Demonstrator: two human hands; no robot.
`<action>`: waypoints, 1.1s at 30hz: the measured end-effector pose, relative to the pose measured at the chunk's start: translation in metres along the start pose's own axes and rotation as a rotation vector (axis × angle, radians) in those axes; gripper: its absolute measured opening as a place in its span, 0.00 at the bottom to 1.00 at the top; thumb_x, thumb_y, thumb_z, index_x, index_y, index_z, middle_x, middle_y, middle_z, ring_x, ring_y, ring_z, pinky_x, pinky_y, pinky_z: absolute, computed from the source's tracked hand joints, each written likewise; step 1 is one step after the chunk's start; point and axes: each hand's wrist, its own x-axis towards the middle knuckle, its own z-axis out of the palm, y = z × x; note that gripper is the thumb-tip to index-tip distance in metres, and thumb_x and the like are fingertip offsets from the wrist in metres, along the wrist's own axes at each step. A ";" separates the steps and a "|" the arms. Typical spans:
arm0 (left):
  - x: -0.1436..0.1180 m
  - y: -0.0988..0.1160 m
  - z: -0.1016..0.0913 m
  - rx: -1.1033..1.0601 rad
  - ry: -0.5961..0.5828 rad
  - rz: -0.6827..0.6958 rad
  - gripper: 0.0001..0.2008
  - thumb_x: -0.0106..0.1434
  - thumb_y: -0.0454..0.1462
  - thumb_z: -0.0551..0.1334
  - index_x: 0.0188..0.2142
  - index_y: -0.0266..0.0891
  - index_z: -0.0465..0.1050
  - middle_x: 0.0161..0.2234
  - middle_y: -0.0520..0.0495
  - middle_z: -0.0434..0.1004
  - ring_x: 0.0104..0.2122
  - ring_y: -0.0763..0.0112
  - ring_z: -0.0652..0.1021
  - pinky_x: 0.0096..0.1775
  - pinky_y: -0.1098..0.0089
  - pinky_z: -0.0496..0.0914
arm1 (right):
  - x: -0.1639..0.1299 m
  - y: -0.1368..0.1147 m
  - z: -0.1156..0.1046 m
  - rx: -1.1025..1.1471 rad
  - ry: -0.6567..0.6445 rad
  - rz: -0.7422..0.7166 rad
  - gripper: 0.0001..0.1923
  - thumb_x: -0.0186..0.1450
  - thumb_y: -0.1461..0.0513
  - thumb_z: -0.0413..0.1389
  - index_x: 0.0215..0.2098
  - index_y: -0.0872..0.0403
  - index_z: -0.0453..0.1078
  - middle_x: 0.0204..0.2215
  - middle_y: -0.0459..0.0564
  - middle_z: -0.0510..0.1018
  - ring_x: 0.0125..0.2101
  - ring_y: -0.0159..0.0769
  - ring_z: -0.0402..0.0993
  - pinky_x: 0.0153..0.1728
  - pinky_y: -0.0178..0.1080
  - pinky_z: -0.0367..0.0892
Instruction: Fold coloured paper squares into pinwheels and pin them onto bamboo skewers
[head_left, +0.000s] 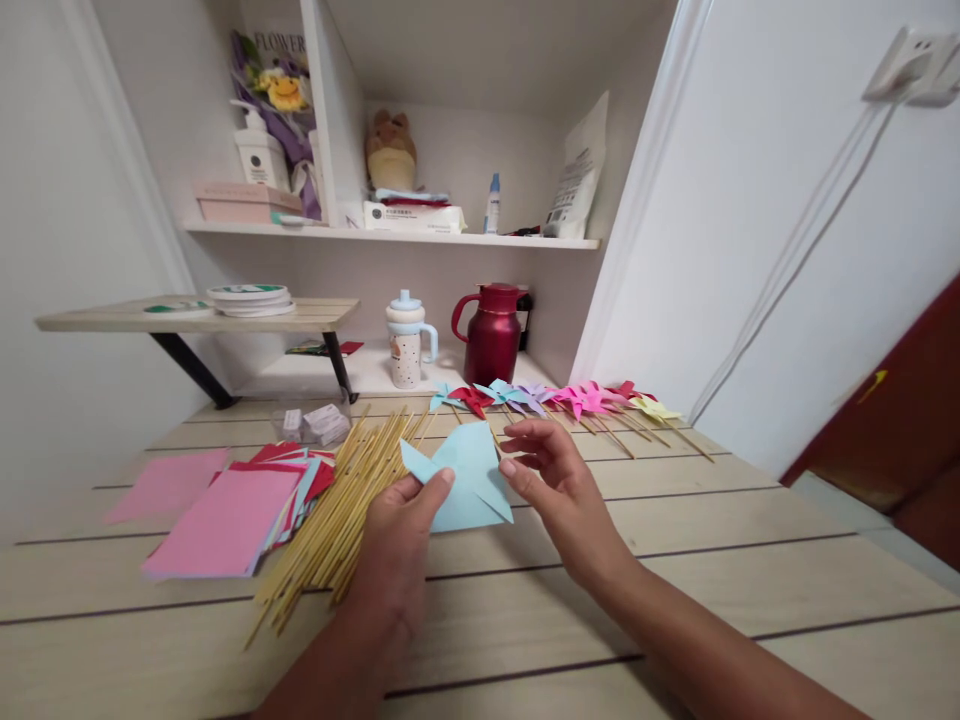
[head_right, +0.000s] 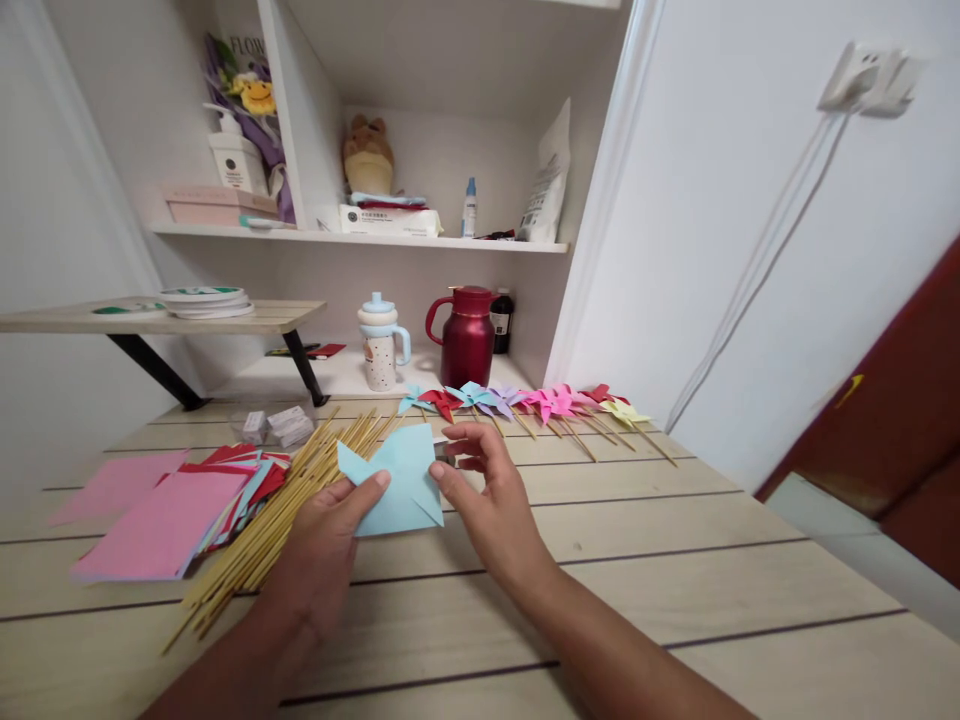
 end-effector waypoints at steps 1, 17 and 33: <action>0.000 0.000 0.000 -0.013 -0.009 -0.010 0.18 0.54 0.40 0.69 0.43 0.34 0.78 0.34 0.42 0.84 0.33 0.60 0.82 0.38 0.64 0.74 | 0.000 -0.002 -0.002 -0.001 -0.027 -0.005 0.13 0.63 0.57 0.60 0.45 0.45 0.67 0.46 0.47 0.71 0.45 0.38 0.70 0.46 0.43 0.66; -0.002 0.006 0.001 -0.037 -0.191 -0.117 0.18 0.56 0.42 0.69 0.44 0.34 0.78 0.38 0.40 0.84 0.36 0.61 0.81 0.40 0.66 0.72 | 0.001 -0.017 -0.008 0.097 -0.230 0.134 0.09 0.58 0.63 0.63 0.38 0.48 0.78 0.49 0.49 0.68 0.37 0.33 0.69 0.35 0.37 0.67; -0.002 0.009 0.003 -0.099 -0.207 -0.066 0.20 0.57 0.40 0.68 0.49 0.34 0.76 0.41 0.40 0.83 0.41 0.59 0.80 0.42 0.65 0.73 | 0.003 -0.022 -0.015 -0.071 -0.320 -0.042 0.08 0.59 0.62 0.63 0.36 0.43 0.80 0.61 0.45 0.59 0.49 0.41 0.68 0.53 0.49 0.65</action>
